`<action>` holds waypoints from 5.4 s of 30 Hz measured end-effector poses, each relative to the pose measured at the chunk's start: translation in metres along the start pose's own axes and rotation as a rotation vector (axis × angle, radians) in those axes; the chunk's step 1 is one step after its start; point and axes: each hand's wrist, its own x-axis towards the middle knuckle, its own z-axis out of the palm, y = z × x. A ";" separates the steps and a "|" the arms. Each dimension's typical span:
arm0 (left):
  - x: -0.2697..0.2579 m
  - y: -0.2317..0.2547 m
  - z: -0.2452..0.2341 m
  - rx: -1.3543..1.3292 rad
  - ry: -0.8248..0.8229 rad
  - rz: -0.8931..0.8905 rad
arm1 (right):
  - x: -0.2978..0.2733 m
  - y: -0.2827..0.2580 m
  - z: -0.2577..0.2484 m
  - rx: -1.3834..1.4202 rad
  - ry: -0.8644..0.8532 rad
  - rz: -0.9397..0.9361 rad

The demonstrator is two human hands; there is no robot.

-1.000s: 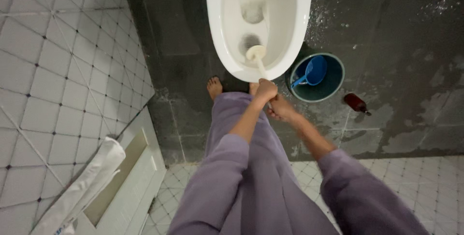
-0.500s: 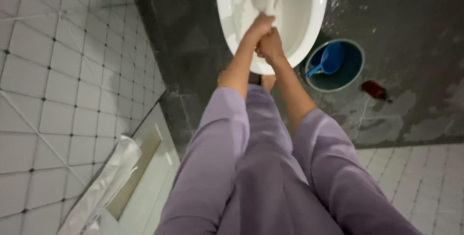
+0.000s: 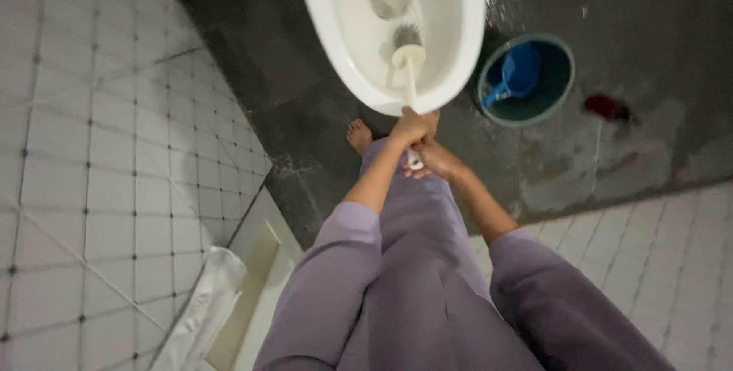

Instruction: The person cleans a toilet by scrubbing the interior with a brush, rinsing it with water from a bucket using a scoop, and spraying the base and surrounding floor with a handheld sprayer.

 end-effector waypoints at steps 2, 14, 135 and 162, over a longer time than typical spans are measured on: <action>0.016 0.001 0.009 0.116 -0.032 0.035 | -0.006 0.020 -0.025 0.053 -0.029 -0.116; 0.100 0.090 -0.067 0.435 -0.133 0.095 | 0.192 0.172 -0.244 -0.360 1.188 -0.344; 0.119 0.083 -0.015 0.728 -0.097 0.412 | 0.115 0.156 -0.265 -0.385 1.085 -0.391; -0.011 -0.002 -0.039 0.702 0.083 0.448 | 0.054 0.174 -0.299 0.271 0.434 -0.353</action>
